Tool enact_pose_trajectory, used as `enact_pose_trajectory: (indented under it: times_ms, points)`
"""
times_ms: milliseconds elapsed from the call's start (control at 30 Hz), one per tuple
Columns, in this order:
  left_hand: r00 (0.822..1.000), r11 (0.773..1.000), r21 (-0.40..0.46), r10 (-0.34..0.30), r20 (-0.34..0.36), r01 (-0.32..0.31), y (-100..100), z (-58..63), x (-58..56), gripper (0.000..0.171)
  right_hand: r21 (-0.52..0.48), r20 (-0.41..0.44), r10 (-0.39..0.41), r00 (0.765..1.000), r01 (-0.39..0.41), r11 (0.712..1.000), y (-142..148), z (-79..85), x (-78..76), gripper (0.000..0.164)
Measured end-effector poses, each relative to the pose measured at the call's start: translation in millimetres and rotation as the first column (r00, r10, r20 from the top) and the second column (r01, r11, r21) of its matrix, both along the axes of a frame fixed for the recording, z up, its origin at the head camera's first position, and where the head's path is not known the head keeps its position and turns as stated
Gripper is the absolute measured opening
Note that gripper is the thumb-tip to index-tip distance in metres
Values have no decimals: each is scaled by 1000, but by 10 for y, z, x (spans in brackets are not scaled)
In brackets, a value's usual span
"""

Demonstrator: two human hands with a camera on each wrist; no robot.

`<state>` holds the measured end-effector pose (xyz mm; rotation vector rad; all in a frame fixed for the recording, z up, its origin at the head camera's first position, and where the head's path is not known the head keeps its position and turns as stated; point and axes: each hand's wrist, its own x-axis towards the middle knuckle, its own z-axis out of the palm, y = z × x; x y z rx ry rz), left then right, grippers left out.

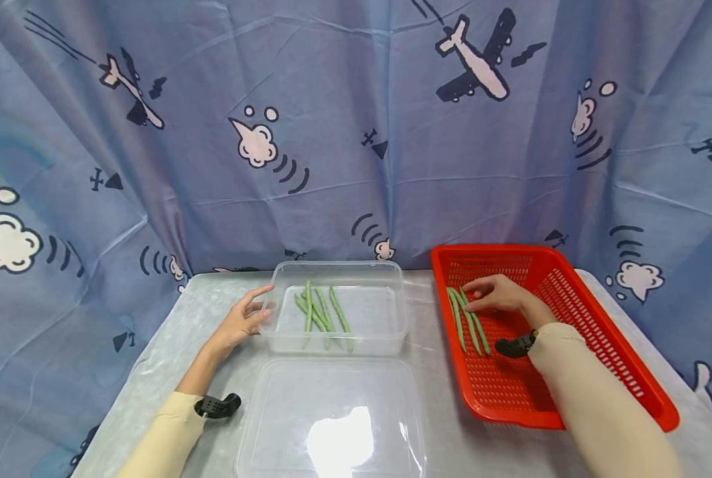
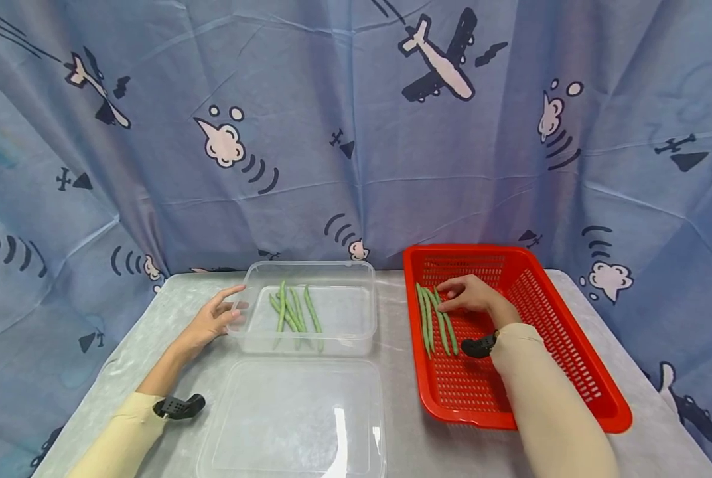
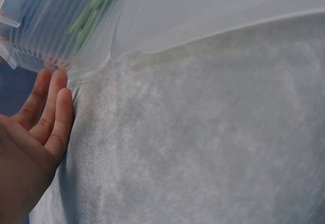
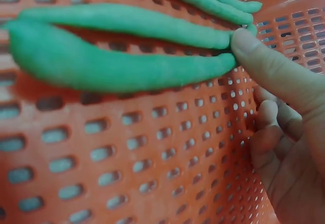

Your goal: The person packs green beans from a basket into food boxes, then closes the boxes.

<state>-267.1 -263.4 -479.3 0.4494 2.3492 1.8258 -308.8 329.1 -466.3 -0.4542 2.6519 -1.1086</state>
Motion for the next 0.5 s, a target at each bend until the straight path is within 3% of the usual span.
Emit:
enact_pose_trajectory:
  times_ms: [367, 500]
  points:
    - [1000, 1000, -7, 4, 1, -4, -2, -12, -17, 56, -35, 62, -33, 998, 35, 999, -11, -12, -4, 42]
    - [1000, 1000, 3, -1, 5, 1, -5, -23, -27, 56, -56, 68, -8, 998, 12, 998, 4, -21, -7, 39]
